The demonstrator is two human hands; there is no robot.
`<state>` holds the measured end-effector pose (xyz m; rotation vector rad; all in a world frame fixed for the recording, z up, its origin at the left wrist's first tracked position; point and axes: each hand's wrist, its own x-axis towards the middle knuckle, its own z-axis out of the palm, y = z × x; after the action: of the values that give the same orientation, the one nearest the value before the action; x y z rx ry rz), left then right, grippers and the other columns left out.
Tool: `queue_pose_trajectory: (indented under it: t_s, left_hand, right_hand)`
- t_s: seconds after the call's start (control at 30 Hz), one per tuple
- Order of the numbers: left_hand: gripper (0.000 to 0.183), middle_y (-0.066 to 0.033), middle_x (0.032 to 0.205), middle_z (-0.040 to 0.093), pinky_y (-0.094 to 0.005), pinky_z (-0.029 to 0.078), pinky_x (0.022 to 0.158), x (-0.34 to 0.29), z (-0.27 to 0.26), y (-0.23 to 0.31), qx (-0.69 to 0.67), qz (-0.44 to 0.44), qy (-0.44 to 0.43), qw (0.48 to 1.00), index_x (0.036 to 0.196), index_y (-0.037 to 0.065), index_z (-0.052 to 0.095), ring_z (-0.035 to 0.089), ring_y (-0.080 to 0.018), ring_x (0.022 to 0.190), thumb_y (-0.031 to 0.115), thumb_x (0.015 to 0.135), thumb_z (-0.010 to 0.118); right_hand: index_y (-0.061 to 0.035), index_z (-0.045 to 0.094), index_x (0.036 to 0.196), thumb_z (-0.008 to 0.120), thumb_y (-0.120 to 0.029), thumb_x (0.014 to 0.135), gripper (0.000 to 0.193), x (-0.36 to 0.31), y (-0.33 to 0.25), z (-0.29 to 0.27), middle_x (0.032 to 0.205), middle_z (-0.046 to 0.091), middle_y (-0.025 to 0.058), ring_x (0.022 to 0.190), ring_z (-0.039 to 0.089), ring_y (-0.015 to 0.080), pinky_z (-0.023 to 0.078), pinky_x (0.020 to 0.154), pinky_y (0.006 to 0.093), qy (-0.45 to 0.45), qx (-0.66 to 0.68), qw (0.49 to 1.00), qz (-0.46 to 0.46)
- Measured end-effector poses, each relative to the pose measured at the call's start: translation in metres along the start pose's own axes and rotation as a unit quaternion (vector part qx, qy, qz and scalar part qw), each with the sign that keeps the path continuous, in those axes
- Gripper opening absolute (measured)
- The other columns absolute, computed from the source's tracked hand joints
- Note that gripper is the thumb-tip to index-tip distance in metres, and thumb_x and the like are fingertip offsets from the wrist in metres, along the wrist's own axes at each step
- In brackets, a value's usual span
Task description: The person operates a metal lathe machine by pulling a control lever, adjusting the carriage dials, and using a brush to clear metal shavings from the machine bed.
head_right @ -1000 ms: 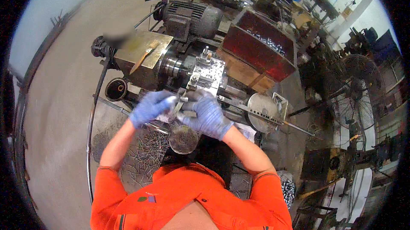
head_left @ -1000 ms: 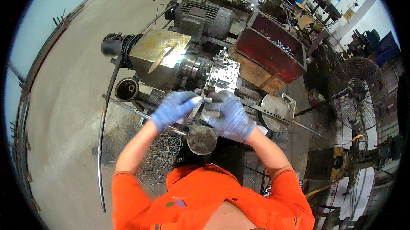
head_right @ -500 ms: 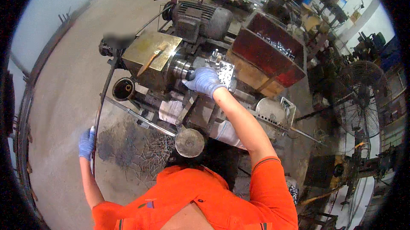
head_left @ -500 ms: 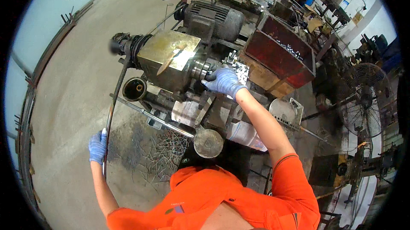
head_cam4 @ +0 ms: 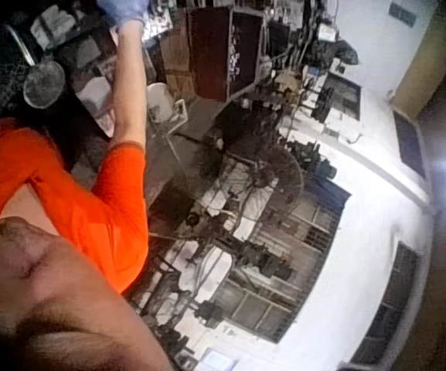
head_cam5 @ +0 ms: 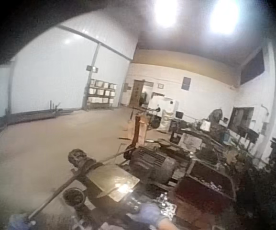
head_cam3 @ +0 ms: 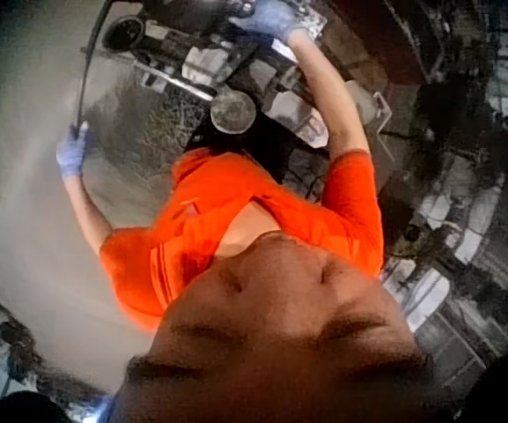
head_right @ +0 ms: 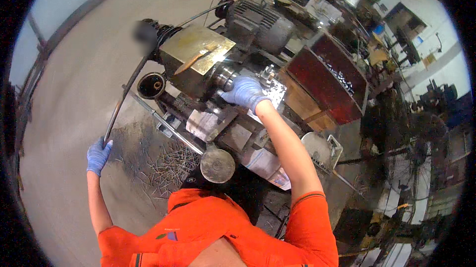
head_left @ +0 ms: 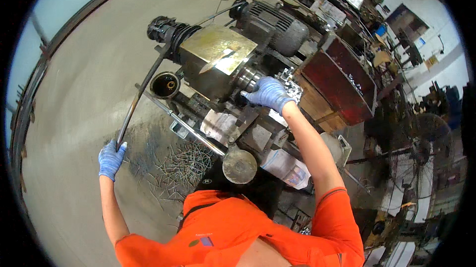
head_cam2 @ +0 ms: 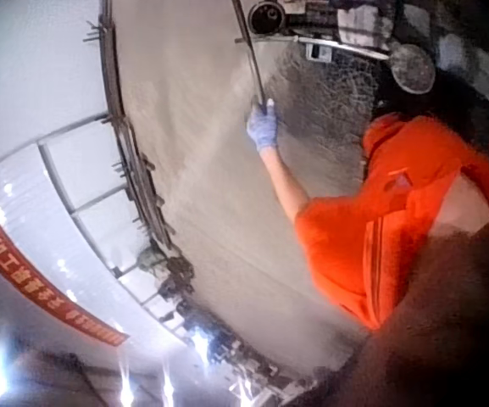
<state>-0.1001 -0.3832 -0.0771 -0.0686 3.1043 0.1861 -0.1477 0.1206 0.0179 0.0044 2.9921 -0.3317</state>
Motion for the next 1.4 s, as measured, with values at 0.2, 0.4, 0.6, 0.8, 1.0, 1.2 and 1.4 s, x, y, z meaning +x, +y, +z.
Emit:
queue_pose_trajectory:
  t_s: [0.2, 0.4, 0.6, 0.8, 1.0, 1.2, 1.4]
  left_hand:
    - [0.026, -0.0166, 0.076, 0.062, -0.0429, 0.046, 0.065, 0.041, 0.006, -0.018, 0.097, 0.024, 0.028, 0.995, 0.085, 0.007, 0.060, 0.061, -0.0324, 0.073, 0.032, 0.079, 0.057]
    - [0.022, -0.0119, 0.070, 0.061, -0.0389, 0.044, 0.061, 0.152, 0.000, -0.116, 0.293, 0.133, 0.177, 0.930, 0.096, 0.007, 0.058, 0.059, -0.0272, 0.064, 0.019, 0.077, 0.056]
    - [0.025, -0.0130, 0.085, 0.064, -0.0391, 0.048, 0.070, 0.159, -0.009, -0.090, 0.183, 0.009, 0.026, 0.983, 0.099, 0.009, 0.060, 0.063, -0.0286, 0.079, 0.020, 0.077, 0.056]
    - [0.040, -0.0112, 0.089, 0.066, -0.0341, 0.050, 0.073, 0.120, -0.067, 0.096, -0.243, 0.211, 0.205, 0.924, 0.117, 0.012, 0.057, 0.064, -0.0253, 0.080, 0.030, 0.081, 0.060]
    - [0.049, -0.0111, 0.079, 0.063, -0.0344, 0.048, 0.059, 0.085, -0.081, 0.246, -0.229, 0.337, 0.238, 0.882, 0.123, 0.011, 0.052, 0.061, -0.0239, 0.063, 0.037, 0.082, 0.059]
    - [0.033, -0.0118, 0.074, 0.060, -0.0383, 0.045, 0.054, 0.102, -0.052, 0.284, -0.112, 0.423, 0.296, 0.849, 0.116, 0.012, 0.057, 0.059, -0.0271, 0.060, 0.027, 0.087, 0.053]
    - [0.029, -0.0113, 0.068, 0.060, -0.0405, 0.044, 0.051, 0.109, -0.072, 0.240, -0.125, 0.327, 0.352, 0.868, 0.108, 0.013, 0.061, 0.058, -0.0282, 0.055, 0.031, 0.088, 0.050]
  right_hand:
    - [-0.0024, 0.065, 0.065, 0.064, -0.050, 0.071, 0.048, 0.000, 0.005, 0.011, 0.063, 0.061, 0.0164, 0.061, 0.060, 0.0311, 0.048, 0.062, 0.0378, 0.046, -0.030, 0.998, -0.001]
    - [-0.0039, 0.066, 0.064, 0.066, -0.047, 0.071, 0.044, 0.002, -0.005, 0.012, 0.056, 0.059, 0.0135, 0.053, 0.058, 0.0275, 0.047, 0.058, 0.0357, 0.064, 0.016, 0.997, 0.033]
    - [-0.0057, 0.068, 0.075, 0.060, -0.053, 0.073, 0.048, -0.006, -0.010, 0.000, 0.075, 0.064, 0.0146, 0.078, 0.061, 0.0335, 0.047, 0.075, 0.0409, 0.005, -0.010, 0.999, 0.031]
    - [-0.0074, 0.068, 0.070, 0.070, -0.029, 0.069, 0.022, -0.074, 0.000, 0.015, 0.087, 0.064, 0.0085, 0.093, 0.056, 0.0285, 0.043, 0.084, 0.0384, 0.312, 0.034, 0.944, -0.098]
    - [-0.0065, 0.065, 0.067, 0.073, -0.017, 0.065, 0.013, -0.182, 0.018, 0.027, 0.090, 0.065, 0.0099, 0.090, 0.058, 0.0277, 0.044, 0.085, 0.0390, 0.331, 0.088, 0.938, -0.059]
    - [-0.0042, 0.066, 0.071, 0.071, -0.012, 0.066, 0.010, -0.279, 0.076, 0.092, 0.080, 0.066, 0.0114, 0.081, 0.062, 0.0268, 0.048, 0.074, 0.0339, 0.303, 0.060, 0.946, 0.094]
    - [-0.0049, 0.065, 0.065, 0.072, -0.011, 0.064, 0.010, -0.323, 0.096, 0.122, 0.073, 0.065, 0.0113, 0.074, 0.062, 0.0290, 0.047, 0.074, 0.0366, 0.324, 0.205, 0.904, 0.189]
